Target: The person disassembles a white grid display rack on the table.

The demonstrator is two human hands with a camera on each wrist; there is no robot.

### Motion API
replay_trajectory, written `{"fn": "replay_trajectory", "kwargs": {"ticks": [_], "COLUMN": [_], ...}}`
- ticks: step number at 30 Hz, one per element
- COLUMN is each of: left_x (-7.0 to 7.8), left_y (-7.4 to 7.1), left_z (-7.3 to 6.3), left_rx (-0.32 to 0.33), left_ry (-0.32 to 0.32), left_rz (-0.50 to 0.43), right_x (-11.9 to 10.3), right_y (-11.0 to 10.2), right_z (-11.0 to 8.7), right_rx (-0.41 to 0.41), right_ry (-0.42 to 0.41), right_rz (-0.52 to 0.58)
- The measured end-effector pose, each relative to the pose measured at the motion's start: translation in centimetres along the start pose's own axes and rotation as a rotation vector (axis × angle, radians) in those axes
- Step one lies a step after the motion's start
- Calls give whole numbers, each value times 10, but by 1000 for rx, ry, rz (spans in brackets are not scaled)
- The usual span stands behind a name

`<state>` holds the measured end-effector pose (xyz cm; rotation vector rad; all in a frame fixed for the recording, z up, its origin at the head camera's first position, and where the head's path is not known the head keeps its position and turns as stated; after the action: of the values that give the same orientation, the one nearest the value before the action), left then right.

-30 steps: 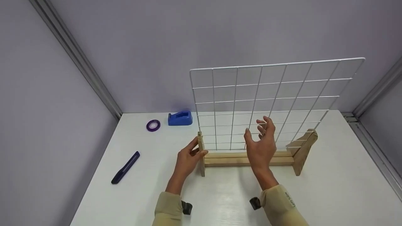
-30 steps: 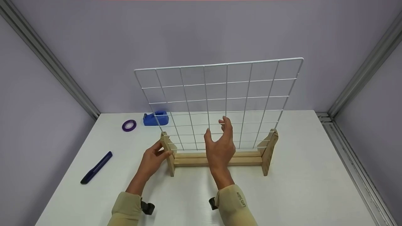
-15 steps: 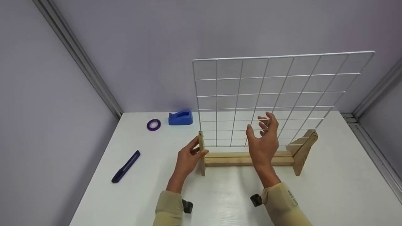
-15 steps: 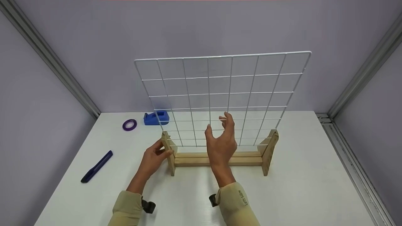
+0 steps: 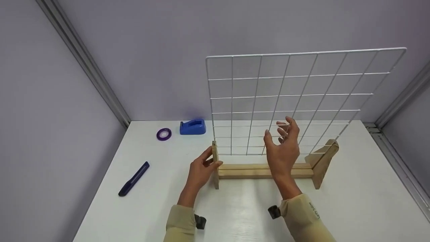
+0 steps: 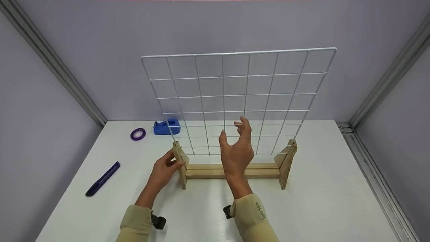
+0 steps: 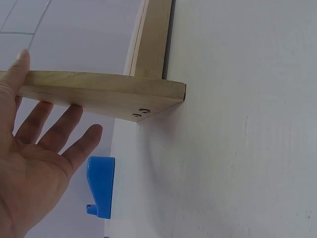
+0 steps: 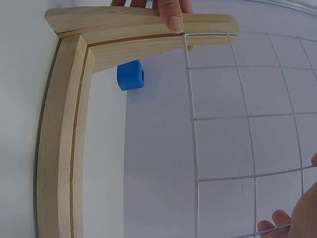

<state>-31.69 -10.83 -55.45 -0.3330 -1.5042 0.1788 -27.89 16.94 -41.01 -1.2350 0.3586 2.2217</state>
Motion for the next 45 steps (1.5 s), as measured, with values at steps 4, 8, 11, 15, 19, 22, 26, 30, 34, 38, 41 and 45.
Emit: {"fn": "replay_trajectory", "kwargs": {"ticks": [4,8,11,15,19,22,26,30,34,38,41,45], "left_x": [0,-2,-3,-4,-3,-4,-5,-5,-3,-4,-5,-4], "left_y": [0,0,0,0,2,2,0,0,1,2,1,1], "left_z": [0,0,-1,-1,0,0,-1,-2,-2,-2,-1,-1], "left_rx": [3,3,4,5,1,4,12,13,9,3,6,13], "left_ry": [3,-6,-20,-20,-11,-14,-11,7,22,15,4,-2], "left_rz": [-9,-10,-3,6,7,6,3,-10,-19,-14,-14,-5], "right_x": [0,-1,-3,-6,-9,-12,-15,-17,-19,-22,-25,-29], "right_y": [-1,-3,-4,-4,-5,-5,-4,-4,-5,-6,-6,-6], "right_z": [1,3,5,8,10,11,13,15,16,18,20,22], "right_rx": [-4,-1,0,-10,-6,-3,-11,-13,-12,-6,-6,-9], "right_ry": [13,18,15,6,-5,-12,-22,-27,-34,-43,-49,-61], "right_rz": [13,17,16,12,12,10,9,17,19,3,-2,5]}}
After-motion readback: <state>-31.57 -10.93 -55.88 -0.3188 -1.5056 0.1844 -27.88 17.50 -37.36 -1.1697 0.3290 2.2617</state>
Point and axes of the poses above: each hand's wrist, its own z-axis towards the middle knuckle, its own y-axis out of the palm, x = y × z, the point moved 9 cm from there along z, towards the middle knuckle, and after that the axes turned 7 degrees about z, right-handed, at the moved point
